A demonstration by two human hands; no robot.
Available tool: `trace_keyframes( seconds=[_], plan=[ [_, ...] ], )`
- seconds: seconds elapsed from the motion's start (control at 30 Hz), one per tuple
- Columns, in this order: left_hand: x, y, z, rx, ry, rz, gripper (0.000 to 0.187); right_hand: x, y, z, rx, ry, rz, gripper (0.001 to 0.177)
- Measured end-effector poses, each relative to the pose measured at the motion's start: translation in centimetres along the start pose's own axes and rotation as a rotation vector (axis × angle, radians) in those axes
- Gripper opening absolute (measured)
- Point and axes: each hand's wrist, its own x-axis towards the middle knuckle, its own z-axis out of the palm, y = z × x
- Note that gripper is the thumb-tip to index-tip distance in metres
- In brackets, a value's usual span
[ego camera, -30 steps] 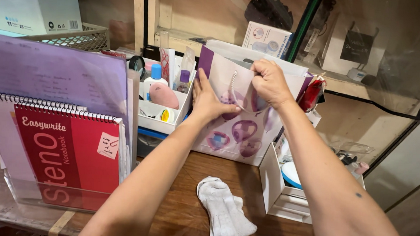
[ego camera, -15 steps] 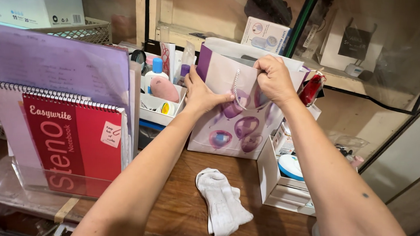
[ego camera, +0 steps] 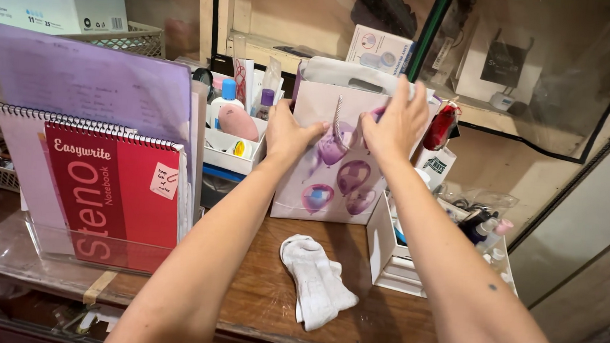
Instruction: Cleaning a wooden shelf surface with a cloth and organizing toiletries, notebooks, and containers.
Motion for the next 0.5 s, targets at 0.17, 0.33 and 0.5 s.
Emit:
trace_keyframes(
  seconds=[0.17, 0.33, 0.5],
  plan=[
    [-1.9, 2.7, -1.7, 0.009, 0.078, 0.012, 0.079, -0.9, 2.3, 1.1, 0.18, -0.078, 0.302, 0.084],
    [-2.9, 3.1, -2.7, 0.006, 0.087, 0.074, 0.073, -0.5, 5.5, 3.2, 0.32, -0.121, 0.127, 0.055],
    [-1.9, 1.2, -2.7, -0.157, -0.065, -0.008, 0.08, 0.5, 4.7, 1.2, 0.475, -0.255, 0.127, 0.048]
  ],
)
